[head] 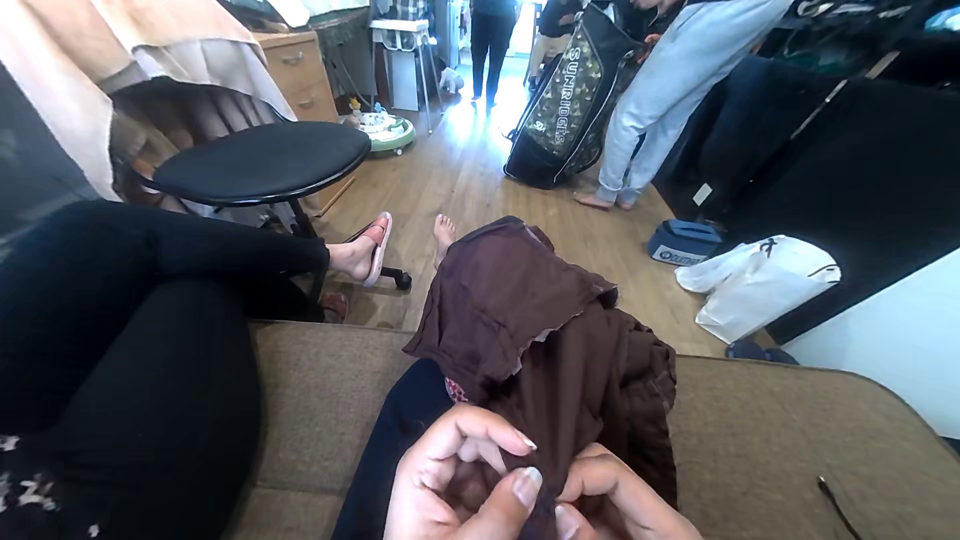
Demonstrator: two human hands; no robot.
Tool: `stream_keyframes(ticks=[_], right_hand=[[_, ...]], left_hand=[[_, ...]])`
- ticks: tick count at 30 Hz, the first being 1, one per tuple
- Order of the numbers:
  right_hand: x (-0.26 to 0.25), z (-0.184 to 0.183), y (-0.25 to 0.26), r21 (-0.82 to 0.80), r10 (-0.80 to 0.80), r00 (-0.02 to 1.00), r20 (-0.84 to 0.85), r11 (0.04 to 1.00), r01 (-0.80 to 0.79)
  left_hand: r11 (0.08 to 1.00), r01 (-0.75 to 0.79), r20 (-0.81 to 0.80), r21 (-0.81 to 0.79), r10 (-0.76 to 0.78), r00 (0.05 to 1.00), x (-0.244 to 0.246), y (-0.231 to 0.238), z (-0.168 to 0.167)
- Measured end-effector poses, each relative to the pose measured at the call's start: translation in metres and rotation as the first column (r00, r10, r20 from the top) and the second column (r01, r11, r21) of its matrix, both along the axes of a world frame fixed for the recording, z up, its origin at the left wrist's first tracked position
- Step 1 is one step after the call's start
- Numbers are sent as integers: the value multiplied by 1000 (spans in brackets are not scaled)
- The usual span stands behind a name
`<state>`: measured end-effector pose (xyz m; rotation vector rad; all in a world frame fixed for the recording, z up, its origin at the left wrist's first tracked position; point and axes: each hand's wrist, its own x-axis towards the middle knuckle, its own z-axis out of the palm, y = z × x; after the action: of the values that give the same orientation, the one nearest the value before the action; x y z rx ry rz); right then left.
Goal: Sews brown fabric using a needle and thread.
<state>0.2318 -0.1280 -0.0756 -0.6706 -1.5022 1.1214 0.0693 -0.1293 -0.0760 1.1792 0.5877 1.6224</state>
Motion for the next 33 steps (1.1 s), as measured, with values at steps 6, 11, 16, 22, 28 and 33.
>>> stream_keyframes(ticks=[6,11,16,22,28,33], right_hand=[[-3,0,-1,-15,-17,1000,9,1000,17],[-4,1,-2,-9,-22,1000,21,1000,22],[-3,0,-2,-7,-25,999,31,1000,25],[-2,-1,0,16,-32,999,32,999,32],[-1,-2,3,24,-46,998,35,999,46],[-1,2,5,-65,10,991,-134,998,-18]], left_hand=[[999,-11,108,-44,16,994,7,0,-1],[999,-34,114,-39,38,993,7,0,-2],[998,-57,93,-38,61,994,5,-1,-1],[989,-139,-64,54,142,988,0,0,-1],[986,-113,-127,121,128,984,-4,2,-1],[968,-110,-248,227,167,954,-5,5,-5]])
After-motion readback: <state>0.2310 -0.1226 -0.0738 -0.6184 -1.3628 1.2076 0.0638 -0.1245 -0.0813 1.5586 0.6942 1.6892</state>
